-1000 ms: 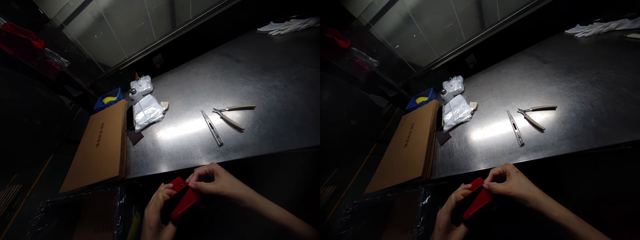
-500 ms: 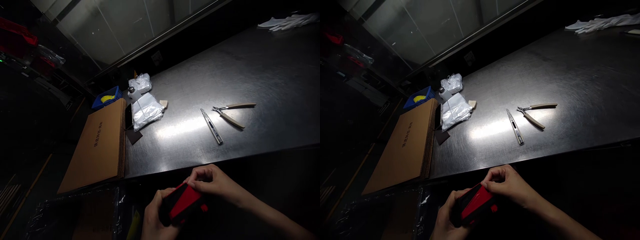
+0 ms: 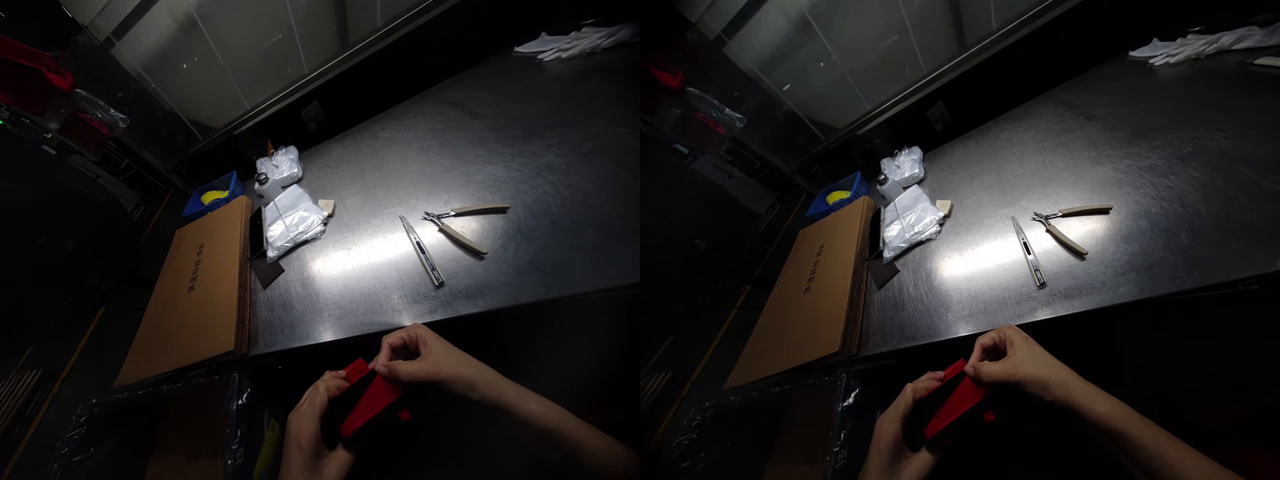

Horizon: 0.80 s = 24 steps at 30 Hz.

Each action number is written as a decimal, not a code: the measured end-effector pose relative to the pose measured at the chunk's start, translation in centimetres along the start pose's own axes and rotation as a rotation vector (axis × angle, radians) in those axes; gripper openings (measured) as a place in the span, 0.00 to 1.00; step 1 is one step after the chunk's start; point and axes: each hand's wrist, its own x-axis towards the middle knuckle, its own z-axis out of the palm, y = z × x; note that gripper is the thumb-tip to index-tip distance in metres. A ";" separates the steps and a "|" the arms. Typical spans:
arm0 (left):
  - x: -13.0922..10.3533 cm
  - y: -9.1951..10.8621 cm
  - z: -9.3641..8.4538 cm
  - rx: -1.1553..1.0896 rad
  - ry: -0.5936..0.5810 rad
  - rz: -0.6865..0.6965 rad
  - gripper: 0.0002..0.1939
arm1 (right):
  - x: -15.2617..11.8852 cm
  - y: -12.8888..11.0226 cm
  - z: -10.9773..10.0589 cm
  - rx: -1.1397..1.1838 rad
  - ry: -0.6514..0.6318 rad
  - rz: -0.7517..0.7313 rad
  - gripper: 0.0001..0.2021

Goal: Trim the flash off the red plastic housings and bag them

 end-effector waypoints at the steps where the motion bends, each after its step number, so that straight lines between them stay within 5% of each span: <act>1: 0.0 -0.1 -0.2 0.033 -0.026 0.034 0.21 | 0.0 0.0 0.2 -0.019 0.009 -0.005 0.17; 4: 0.0 0.1 -0.2 0.042 -0.053 0.034 0.22 | -0.1 -0.5 0.9 -0.090 0.058 -0.029 0.13; 8: 0.1 1.3 0.6 -0.105 0.030 -0.161 0.17 | -0.9 -2.0 0.2 -0.214 0.172 -0.100 0.13; 16: 0.7 3.0 0.8 -0.177 0.067 -0.375 0.15 | -0.7 -4.4 -11.1 -0.881 0.869 -0.322 0.31; 19: 0.6 2.8 0.6 -0.184 0.132 -0.418 0.13 | 0.6 -4.3 -14.6 -1.122 0.929 -0.278 0.43; 24: 0.7 2.2 -0.4 -0.476 0.307 -0.526 0.22 | 2.0 -4.2 -16.6 -1.362 0.997 -0.209 0.36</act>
